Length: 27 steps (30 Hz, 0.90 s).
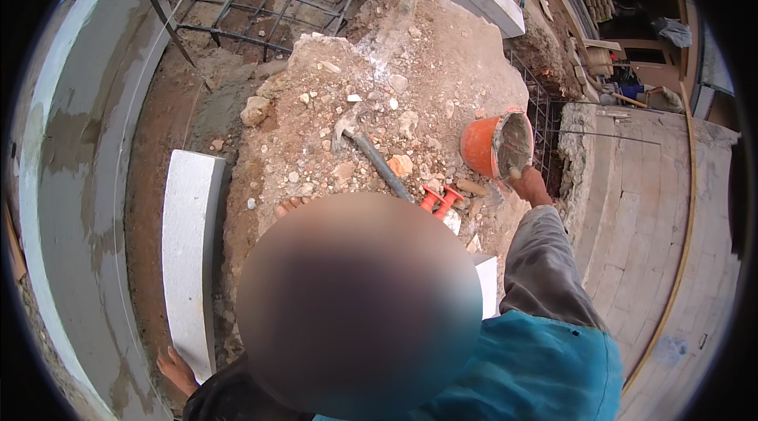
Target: The person places white masonry blocks onto a concrete and rebar structure, applying mortar with a trowel and checking the alignment with a measuring tape and a hammer.
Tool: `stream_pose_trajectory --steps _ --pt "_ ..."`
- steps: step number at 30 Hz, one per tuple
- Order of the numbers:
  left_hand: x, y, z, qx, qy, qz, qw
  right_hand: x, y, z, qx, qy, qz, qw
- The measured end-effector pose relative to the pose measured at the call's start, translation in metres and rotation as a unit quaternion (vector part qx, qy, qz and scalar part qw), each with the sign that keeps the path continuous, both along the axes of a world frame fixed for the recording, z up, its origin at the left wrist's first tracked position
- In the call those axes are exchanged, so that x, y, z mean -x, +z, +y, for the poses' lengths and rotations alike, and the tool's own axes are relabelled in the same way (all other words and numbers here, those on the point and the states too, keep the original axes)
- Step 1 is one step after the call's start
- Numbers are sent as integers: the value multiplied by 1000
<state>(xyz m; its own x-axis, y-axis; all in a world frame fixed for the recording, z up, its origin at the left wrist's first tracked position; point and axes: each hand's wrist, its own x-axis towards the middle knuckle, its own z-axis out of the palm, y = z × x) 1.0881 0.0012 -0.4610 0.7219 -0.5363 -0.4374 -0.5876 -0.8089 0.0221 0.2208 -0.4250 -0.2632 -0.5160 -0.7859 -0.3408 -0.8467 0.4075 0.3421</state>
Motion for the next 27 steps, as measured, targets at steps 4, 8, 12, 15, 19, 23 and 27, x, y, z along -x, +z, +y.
stream_pose_trajectory --steps 4,8,12,15,19,23,27 --pt "9 8 -23 46 -16 -19 999 0 4 -1 2 34 -55 998" --pt "-9 2 -12 46 -25 -26 998 -49 43 5 63 -68 -206 974" --pt "-15 -14 -8 47 -47 -19 998 -39 50 35 113 -118 -295 941" --pt "-17 -21 -8 59 -58 -22 996 -30 46 60 196 -171 -387 885" --pt "-12 -29 -5 65 -53 -20 996 -5 43 98 268 -219 -476 809" --pt "-5 -17 5 66 -6 -27 997 -17 40 104 331 -218 -515 760" --pt "-15 -14 61 104 64 -56 991 -77 54 64 311 -114 -557 761"
